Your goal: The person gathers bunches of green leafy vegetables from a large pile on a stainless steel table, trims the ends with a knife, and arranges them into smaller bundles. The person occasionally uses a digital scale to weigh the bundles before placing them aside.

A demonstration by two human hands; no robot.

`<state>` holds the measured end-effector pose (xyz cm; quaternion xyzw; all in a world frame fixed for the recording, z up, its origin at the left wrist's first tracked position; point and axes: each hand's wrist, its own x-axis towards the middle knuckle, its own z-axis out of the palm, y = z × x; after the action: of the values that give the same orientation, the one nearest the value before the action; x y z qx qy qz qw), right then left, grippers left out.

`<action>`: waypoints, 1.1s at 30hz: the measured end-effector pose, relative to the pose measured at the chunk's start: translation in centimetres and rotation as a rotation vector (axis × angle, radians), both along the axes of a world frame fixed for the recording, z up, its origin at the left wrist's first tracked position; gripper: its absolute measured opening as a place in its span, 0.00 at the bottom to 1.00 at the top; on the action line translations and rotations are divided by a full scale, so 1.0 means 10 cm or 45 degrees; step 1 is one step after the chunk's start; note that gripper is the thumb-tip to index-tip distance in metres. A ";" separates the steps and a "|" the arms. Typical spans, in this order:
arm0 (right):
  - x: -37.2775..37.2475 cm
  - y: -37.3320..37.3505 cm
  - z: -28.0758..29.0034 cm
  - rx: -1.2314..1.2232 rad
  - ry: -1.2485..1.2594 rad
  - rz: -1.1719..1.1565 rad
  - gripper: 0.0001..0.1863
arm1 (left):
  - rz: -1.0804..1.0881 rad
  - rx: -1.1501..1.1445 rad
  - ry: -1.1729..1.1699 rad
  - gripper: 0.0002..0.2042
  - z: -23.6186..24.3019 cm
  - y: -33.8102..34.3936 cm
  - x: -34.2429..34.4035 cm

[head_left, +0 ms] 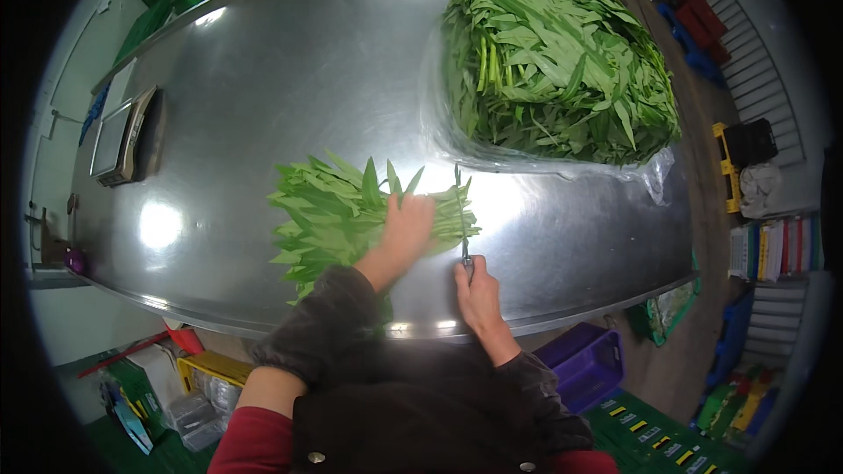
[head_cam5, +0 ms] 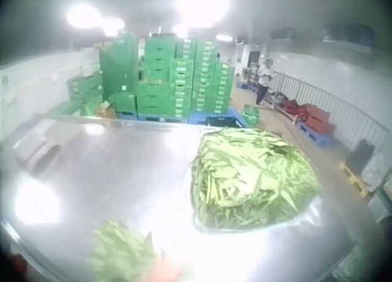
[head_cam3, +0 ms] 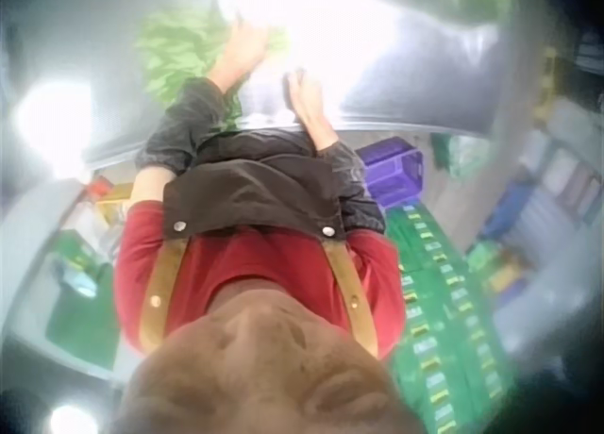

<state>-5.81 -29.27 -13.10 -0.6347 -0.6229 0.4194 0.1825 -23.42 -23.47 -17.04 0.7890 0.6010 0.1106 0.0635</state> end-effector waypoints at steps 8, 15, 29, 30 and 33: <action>-0.09 0.07 -0.13 -0.026 -0.197 0.111 0.14 | -0.005 -0.057 -0.076 0.28 0.07 -0.02 -0.01; -0.29 0.38 -0.35 -0.026 -0.388 0.116 0.17 | 0.030 0.030 0.049 0.30 0.02 -0.02 0.03; 0.61 -0.32 0.36 -0.076 -0.445 -0.032 0.20 | 0.041 -0.079 -0.105 0.40 0.13 -0.02 0.01; 0.75 -0.23 0.13 0.241 -0.477 -0.105 0.15 | 0.017 -0.065 -0.118 0.43 0.19 -0.03 -0.01; 1.00 0.03 -0.13 0.145 -0.755 -0.226 0.18 | -0.161 -0.149 -0.222 0.46 0.39 -0.07 -0.19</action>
<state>4.21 -28.99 -14.43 -0.7699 -0.6137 0.1630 0.0640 -25.28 -24.15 -13.17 0.8078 0.5475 0.1394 0.1682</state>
